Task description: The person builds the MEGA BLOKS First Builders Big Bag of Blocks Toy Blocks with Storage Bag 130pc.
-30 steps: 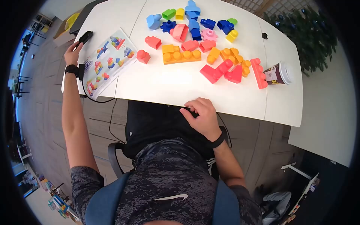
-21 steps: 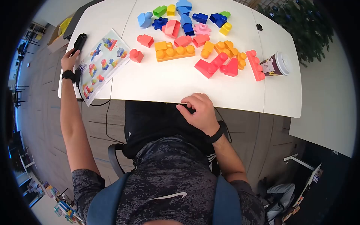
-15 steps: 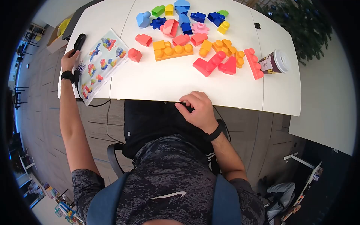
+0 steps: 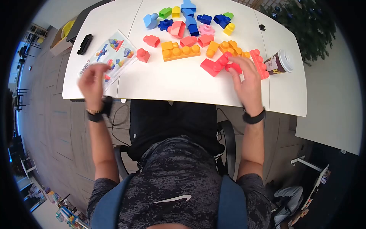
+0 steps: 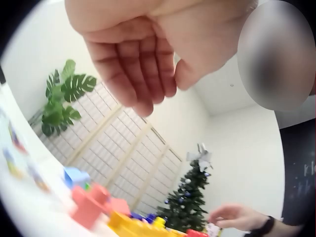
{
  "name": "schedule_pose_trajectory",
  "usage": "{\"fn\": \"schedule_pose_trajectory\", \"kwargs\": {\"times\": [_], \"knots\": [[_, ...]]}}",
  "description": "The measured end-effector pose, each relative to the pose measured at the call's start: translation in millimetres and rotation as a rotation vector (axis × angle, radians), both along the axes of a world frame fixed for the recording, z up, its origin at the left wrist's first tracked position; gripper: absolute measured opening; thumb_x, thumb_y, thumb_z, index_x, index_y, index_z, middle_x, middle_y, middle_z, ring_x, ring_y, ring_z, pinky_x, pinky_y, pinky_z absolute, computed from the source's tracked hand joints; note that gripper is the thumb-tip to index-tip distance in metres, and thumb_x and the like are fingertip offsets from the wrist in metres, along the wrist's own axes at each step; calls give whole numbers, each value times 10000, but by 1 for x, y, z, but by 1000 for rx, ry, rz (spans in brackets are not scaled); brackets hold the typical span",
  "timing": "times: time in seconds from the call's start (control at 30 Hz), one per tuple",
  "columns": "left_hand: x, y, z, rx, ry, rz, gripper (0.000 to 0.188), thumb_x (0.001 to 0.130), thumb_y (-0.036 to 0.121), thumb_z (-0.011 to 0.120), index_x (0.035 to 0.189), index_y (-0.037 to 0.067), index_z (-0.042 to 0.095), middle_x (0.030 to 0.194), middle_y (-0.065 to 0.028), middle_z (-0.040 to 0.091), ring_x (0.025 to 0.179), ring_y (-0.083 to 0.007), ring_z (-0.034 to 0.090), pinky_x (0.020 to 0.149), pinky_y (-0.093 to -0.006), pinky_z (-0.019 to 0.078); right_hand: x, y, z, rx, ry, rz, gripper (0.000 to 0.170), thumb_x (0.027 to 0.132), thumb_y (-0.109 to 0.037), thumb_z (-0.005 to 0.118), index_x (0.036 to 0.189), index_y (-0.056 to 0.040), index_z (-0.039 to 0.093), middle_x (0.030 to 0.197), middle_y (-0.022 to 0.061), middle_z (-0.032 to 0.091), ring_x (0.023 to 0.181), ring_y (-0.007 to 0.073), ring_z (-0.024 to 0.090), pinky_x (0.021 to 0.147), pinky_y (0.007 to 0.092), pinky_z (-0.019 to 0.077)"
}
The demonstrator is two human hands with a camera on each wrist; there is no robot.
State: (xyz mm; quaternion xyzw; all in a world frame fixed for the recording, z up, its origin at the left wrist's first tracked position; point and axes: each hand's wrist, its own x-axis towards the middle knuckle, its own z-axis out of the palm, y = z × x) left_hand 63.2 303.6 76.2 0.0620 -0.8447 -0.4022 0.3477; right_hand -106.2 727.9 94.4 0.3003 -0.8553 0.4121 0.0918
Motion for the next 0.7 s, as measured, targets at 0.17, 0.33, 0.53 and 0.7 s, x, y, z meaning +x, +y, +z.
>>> {"fn": "schedule_pose_trajectory", "kwargs": {"times": [0.17, 0.33, 0.53, 0.7], "knots": [[2, 123, -53, -17, 82, -52, 49, 895, 14, 764, 943, 2, 765, 951, -131, 795, 873, -248, 775, 800, -334, 597, -43, 2, 4, 404, 195, 210, 601, 797, 64, 777, 1373, -35, 637, 1382, 154, 653, 1297, 349, 594, 1104, 420, 480], [-2, 146, -85, -284, 26, -118, 253, 860, 141, 820, 1087, 43, 765, 1161, -124, 772, 1147, -288, 725, 1028, -440, 554, -68, -4, 1, 521, 187, 282, 563, 772, 65, 784, 1318, -20, 674, 1311, 154, 693, 1250, 344, 618, 1065, 423, 508], [2, 148, -84, -317, -38, -85, 283, 869, 191, 817, 1111, 53, 766, 1202, -124, 769, 1218, -278, 706, 1076, -459, 528, -75, -8, 8, 668, 93, 191, 381, 801, -17, 794, 1173, 2, 714, 1141, 143, 737, 1114, 335, 664, 991, 423, 534], [-1, 161, -80, -255, -97, -170, 327, 856, 198, 837, 1130, 38, 759, 1218, -135, 760, 1200, -316, 702, 1101, -474, 512, -74, -1, 11, 588, 108, 162, 340, 853, -103, 806, 1159, 7, 708, 1114, 167, 736, 1055, 333, 698, 936, 408, 559]]}}
